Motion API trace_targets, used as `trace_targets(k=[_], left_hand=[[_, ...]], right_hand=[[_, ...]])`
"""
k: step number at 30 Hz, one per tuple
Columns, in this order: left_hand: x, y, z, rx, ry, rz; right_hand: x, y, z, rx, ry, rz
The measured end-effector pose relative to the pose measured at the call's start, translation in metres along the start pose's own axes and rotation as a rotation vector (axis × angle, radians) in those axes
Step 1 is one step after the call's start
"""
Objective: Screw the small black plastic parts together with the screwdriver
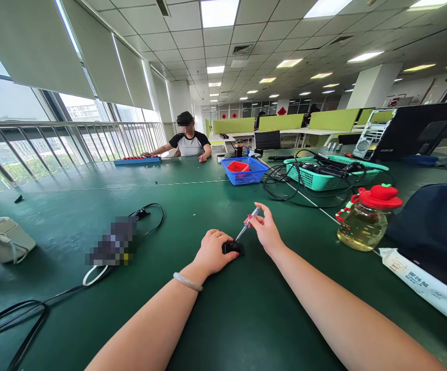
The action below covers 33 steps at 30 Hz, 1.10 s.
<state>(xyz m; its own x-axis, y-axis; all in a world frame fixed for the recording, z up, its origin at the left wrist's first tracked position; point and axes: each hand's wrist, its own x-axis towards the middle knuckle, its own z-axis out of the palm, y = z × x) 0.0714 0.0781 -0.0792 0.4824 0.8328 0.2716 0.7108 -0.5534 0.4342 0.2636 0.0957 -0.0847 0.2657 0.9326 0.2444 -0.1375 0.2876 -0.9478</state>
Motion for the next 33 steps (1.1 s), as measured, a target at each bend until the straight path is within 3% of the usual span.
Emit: trace_targets(k=[10,25,33], left_hand=[[-0.0006,0.0002,0.0005,0.019,0.005,0.010],[-0.0005,-0.0011,0.0011,0.021,0.017,0.011],[-0.0006,-0.0009,0.0004,0.025,0.007,0.017]], right_hand=[[-0.0001,-0.0004,-0.0010,-0.007,0.007,0.012],[0.0038,-0.0019,-0.0058,0.019,0.039,-0.095],[0.0044,-0.0040,-0.0063,0.007,-0.027,-0.098]])
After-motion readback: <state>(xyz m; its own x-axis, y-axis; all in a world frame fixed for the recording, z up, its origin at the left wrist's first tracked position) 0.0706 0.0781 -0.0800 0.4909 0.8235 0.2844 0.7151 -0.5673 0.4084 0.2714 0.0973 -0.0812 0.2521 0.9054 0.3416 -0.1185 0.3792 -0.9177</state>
